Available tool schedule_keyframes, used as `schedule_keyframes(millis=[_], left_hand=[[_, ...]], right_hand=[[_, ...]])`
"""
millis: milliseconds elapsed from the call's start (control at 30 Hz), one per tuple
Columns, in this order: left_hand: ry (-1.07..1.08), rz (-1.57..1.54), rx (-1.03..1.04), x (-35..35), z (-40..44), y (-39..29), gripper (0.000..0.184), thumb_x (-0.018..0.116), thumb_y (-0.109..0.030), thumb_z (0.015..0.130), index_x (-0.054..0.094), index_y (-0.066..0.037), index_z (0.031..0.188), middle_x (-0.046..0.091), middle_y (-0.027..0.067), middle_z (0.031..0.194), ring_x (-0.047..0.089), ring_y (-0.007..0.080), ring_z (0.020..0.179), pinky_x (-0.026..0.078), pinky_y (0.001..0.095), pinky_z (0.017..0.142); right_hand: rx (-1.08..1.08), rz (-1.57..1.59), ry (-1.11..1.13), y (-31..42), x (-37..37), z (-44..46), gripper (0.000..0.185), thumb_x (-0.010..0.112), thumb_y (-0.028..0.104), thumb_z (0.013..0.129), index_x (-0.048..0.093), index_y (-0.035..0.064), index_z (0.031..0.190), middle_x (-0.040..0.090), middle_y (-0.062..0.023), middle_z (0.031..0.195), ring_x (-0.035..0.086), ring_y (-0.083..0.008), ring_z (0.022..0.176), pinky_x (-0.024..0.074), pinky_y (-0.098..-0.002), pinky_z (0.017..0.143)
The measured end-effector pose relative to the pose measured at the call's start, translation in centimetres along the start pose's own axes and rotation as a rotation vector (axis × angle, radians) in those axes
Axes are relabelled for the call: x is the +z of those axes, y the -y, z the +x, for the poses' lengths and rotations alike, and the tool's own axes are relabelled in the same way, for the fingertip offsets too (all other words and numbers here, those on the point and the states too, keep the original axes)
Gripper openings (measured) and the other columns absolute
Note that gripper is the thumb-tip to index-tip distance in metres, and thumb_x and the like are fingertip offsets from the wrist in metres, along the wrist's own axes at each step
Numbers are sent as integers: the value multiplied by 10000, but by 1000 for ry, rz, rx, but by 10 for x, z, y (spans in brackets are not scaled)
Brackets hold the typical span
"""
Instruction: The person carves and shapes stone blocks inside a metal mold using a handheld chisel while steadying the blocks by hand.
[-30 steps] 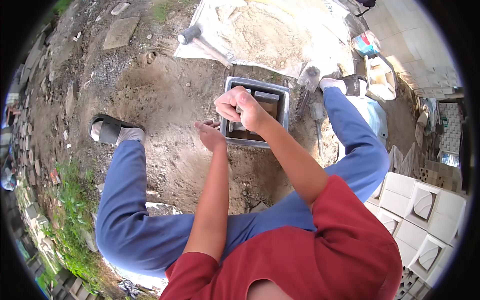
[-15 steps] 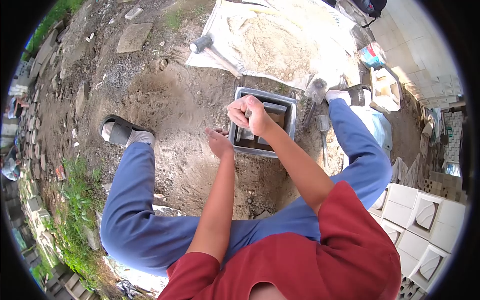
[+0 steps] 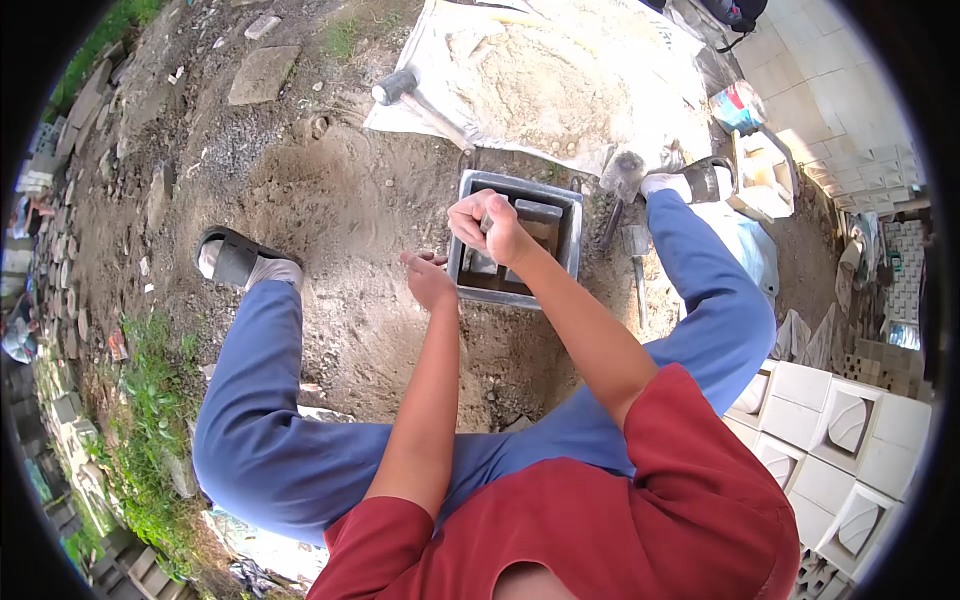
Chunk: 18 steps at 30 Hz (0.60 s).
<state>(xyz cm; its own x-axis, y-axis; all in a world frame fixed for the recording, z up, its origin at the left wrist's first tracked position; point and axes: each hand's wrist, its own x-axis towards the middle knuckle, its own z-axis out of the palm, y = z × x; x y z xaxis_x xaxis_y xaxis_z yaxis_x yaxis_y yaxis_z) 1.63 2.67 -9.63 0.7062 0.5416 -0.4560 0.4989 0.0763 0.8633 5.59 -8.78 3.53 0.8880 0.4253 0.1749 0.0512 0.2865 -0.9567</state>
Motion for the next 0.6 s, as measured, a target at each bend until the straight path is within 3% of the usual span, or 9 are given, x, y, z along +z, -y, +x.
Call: schedule_keyframes(millis=[100,167,233,367,433,567,600], left_hand=[[4,65,23,0,2,4,760,176,-575,1060,650,-4,895,739,124,772,681,326,834,480,432,854],[14,2,-43,-1,4,8,765,177,-574,1060,650,2,886,739,120,766,680,329,832,479,432,860],[-7,37,-5,-7,-3,8,766,181,-581,1057,652,-3,882,739,115,762,682,323,820,481,438,849],[-1,75,37,-5,-2,16,724,214,-566,1055,659,-16,899,737,113,750,684,319,787,487,452,818],[-13,56,4,0,4,10,709,227,-554,1055,658,-10,910,737,114,747,685,325,791,488,453,816],[-18,152,68,-6,0,2,716,239,-558,1050,674,-6,915,741,114,753,696,351,845,494,464,833],[-2,213,81,-7,1,2,732,234,-567,1048,703,-10,962,744,120,758,702,354,880,497,468,864]], right_hand=[[58,-8,-91,40,12,7,843,385,866,858,287,108,501,297,14,465,303,-90,426,188,-266,413],[-32,35,-48,40,12,2,843,373,867,861,296,109,498,300,15,464,302,-91,423,185,-265,412],[-36,-48,-42,6,15,-2,881,367,967,754,320,126,495,306,36,456,298,-87,401,185,-255,394],[183,15,-104,27,4,15,861,305,949,793,297,135,513,297,30,471,275,-92,397,187,-260,388],[79,9,-124,53,12,14,847,363,928,791,290,131,515,294,29,476,276,-90,400,184,-251,378],[-25,-18,2,-5,-10,11,870,370,949,764,305,120,510,298,20,474,264,-90,392,179,-255,365],[91,24,-27,0,-14,19,862,387,933,774,311,115,515,303,18,476,275,-91,396,188,-255,371]])
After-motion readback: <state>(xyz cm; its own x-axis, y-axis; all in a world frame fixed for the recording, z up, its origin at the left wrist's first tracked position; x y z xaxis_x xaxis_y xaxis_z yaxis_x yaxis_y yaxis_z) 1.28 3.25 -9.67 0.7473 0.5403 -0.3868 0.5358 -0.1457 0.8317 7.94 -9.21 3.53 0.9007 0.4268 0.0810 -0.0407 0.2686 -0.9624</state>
